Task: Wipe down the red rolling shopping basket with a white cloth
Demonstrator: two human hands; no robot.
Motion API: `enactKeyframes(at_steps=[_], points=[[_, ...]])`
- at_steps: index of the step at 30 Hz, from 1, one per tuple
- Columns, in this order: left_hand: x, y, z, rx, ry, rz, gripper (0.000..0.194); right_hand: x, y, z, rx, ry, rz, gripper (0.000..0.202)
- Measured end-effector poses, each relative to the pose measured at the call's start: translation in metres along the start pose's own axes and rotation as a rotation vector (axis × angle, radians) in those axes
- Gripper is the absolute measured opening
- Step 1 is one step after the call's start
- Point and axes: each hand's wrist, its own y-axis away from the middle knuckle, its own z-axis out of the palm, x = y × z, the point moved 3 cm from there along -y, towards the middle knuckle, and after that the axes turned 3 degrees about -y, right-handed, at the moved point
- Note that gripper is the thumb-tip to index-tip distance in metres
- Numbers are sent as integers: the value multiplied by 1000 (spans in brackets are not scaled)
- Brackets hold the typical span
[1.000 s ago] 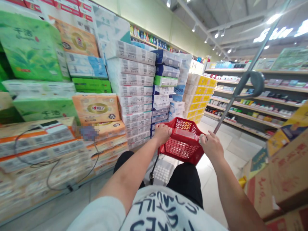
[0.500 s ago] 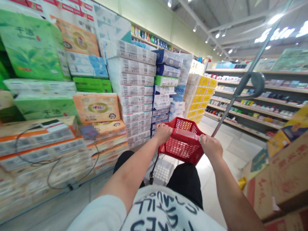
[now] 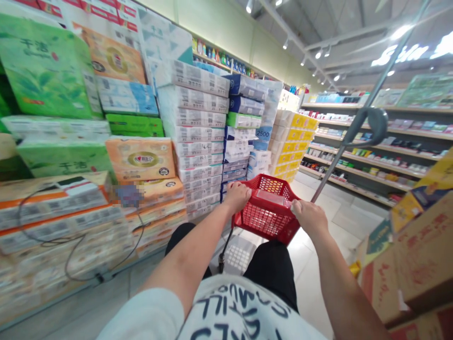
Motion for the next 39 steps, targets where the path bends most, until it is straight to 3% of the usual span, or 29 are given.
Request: enactKeyframes(at_steps=[3, 5, 7, 10, 12, 15, 20, 22, 26, 28, 30, 33, 35, 37, 39], points=[[1, 0, 0, 15, -12, -7, 23, -2, 25, 10, 317, -123, -49, 37], [1, 0, 2, 13, -16, -7, 22, -1, 35, 12, 450, -185, -85, 36], [-1, 0, 4, 1, -16, -2, 20, 2, 29, 9, 364, -202, -65, 37], [-3, -1, 6, -21, -20, 7, 20, 13, 3, 0, 41, -121, 52, 43], [-3, -2, 6, -22, -22, 8, 21, 16, -9, -6, -39, -87, 62, 41], [-1, -1, 3, -15, -17, 12, 21, 12, -4, -3, 19, -101, 14, 39], [0, 0, 0, -13, -22, 14, 21, -2, 35, 11, 419, -134, -42, 39], [0, 0, 1, -15, -25, 19, 22, -2, 32, 8, 387, -89, -35, 37], [-1, -2, 3, -16, -24, 21, 22, 6, 0, -2, 1, 41, 68, 41], [0, -2, 3, -14, -19, 17, 21, 10, -6, -1, -86, 34, 103, 42], [0, -2, 4, -13, -16, 19, 21, 10, 1, 5, 24, -22, 93, 42], [-1, -2, 4, -11, -21, 23, 21, 6, 28, 16, 399, -133, -42, 38], [-2, -2, 4, -16, -24, 30, 21, 5, 40, 19, 517, -170, -118, 36], [-3, -2, 5, -27, -27, 32, 21, 7, 34, 15, 448, -154, -116, 33], [-3, -3, 5, -30, -32, 26, 22, 12, 19, 7, 277, -98, -52, 34]])
